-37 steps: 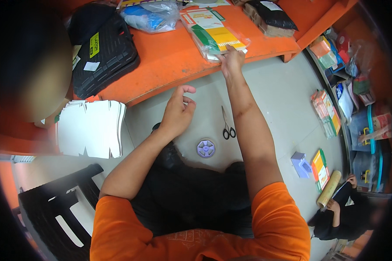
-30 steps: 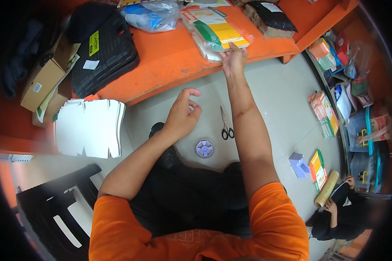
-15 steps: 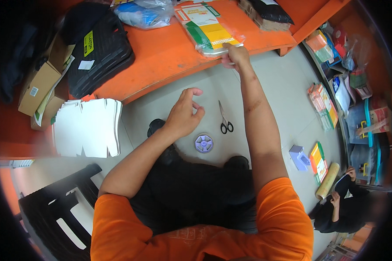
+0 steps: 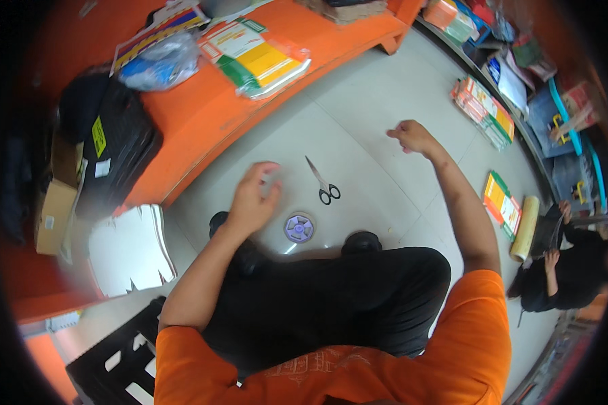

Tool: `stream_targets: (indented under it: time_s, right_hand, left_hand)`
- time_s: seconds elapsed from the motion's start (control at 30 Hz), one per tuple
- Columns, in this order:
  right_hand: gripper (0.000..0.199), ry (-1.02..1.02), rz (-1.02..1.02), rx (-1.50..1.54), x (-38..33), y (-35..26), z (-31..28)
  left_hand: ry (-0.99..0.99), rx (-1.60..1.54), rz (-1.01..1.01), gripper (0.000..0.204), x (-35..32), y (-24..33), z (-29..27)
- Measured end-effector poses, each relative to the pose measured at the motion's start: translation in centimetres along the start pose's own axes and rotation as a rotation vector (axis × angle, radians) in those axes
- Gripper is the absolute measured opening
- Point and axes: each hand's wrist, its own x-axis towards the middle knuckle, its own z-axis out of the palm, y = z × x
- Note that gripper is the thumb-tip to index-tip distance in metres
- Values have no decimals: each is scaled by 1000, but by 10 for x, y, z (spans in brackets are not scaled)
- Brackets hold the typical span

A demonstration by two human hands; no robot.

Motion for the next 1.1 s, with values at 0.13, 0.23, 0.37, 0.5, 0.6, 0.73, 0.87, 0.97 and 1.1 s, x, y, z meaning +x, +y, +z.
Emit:
stream_targets:
  time_s: [0.13,0.23,0.37,0.5,0.6,0.73,0.87,0.97,1.1]
  right_hand:
    - [37,65,-163,120,-12,75,-20]
    - [33,158,-436,356,28,27,-7]
    - [45,326,-727,548,106,-112,29]
    - [55,260,-517,438,148,-206,77]
    - [51,213,-488,344,152,-226,90]
    - [37,297,-632,155,163,-220,106]
    - [24,456,-717,-43,213,-186,76]
    - [28,552,-744,323,182,-185,84]
    - [17,793,-623,845,163,-30,-19]
  left_hand:
    - [342,-131,59,33,88,-39,-29]
    - [494,-199,-223,38,184,-64,-51]
    - [430,-318,-464,41,246,-69,-44]
    - [546,-355,-483,44,260,-102,-58]
    - [620,-147,-489,44,258,-126,-70]
    - [644,-99,-470,46,259,-134,-64]
    - [304,-302,-336,39,284,-87,-29]
    - [333,-268,-351,37,255,-160,-95]
    - [262,-264,-421,38,268,-138,-81]
